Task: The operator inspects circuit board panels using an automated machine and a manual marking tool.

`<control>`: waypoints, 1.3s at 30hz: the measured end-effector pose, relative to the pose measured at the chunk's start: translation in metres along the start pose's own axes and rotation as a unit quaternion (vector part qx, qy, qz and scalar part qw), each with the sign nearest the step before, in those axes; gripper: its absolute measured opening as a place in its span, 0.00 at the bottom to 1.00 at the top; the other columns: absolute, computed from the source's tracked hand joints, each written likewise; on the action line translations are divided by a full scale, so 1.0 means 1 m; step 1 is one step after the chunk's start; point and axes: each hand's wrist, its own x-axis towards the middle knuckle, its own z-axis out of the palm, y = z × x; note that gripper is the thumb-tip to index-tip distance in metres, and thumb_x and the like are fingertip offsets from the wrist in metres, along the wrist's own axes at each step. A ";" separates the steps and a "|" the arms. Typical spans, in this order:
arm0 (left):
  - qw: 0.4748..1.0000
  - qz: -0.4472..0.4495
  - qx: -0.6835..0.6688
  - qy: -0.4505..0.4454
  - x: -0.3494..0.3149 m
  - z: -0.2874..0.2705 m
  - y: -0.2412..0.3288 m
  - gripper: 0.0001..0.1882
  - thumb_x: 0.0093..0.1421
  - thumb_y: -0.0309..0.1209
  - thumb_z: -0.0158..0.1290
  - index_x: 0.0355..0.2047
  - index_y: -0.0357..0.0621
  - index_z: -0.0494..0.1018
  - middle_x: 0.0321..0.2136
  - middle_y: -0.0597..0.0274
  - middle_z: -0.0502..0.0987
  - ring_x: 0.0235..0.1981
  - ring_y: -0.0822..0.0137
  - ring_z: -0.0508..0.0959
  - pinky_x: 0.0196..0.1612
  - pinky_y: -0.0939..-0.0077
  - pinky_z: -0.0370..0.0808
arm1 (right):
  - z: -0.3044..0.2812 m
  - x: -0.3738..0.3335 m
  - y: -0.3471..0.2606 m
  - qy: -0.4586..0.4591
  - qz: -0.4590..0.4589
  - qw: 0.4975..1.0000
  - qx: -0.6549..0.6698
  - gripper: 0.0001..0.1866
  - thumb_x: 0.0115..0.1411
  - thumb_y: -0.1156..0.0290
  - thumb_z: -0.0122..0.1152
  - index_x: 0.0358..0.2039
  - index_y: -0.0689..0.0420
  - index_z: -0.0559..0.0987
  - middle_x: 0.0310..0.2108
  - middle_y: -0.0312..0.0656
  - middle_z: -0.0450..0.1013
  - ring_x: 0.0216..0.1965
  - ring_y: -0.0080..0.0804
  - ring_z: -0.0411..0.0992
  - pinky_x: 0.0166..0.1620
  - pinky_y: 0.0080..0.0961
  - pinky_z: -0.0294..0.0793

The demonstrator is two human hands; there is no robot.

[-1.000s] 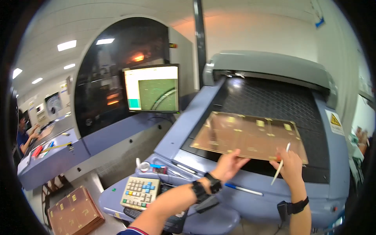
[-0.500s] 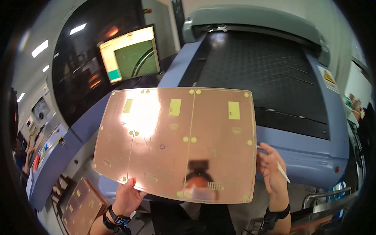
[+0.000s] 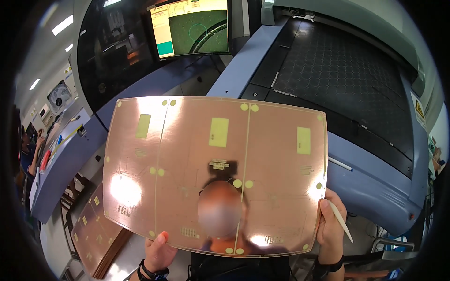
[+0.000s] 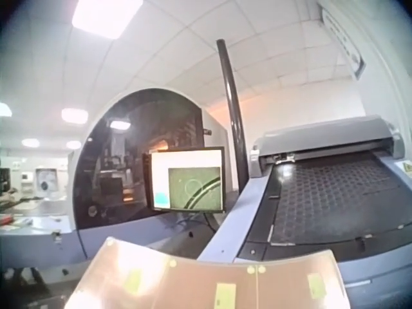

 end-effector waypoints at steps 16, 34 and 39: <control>0.998 -0.024 -0.060 0.018 0.006 0.003 -0.002 0.22 0.62 0.27 0.52 0.56 0.38 0.63 0.48 0.55 0.76 0.50 0.59 0.77 0.56 0.53 0.73 | 0.011 -0.003 -0.009 0.007 -0.005 1.000 0.011 0.26 0.62 0.63 0.60 0.50 0.73 0.68 0.43 0.53 0.74 0.41 0.32 0.76 0.46 0.24 0.78; 0.992 0.108 -0.021 0.067 -0.055 -0.021 0.015 0.23 0.64 0.29 0.50 0.58 0.39 0.62 0.54 0.52 0.70 0.54 0.56 0.73 0.56 0.52 0.71 | 0.065 0.003 0.004 -0.160 0.161 0.971 0.070 0.24 0.59 0.68 0.62 0.51 0.69 0.69 0.44 0.45 0.74 0.46 0.27 0.74 0.49 0.23 0.75; 0.988 -0.073 0.137 -0.004 -0.147 -0.022 0.062 0.25 0.66 0.34 0.49 0.60 0.37 0.60 0.57 0.52 0.68 0.55 0.57 0.72 0.58 0.58 0.69 | 0.124 0.001 0.010 -0.286 0.138 0.944 0.093 0.21 0.61 0.67 0.60 0.51 0.66 0.72 0.45 0.43 0.74 0.46 0.27 0.72 0.51 0.25 0.71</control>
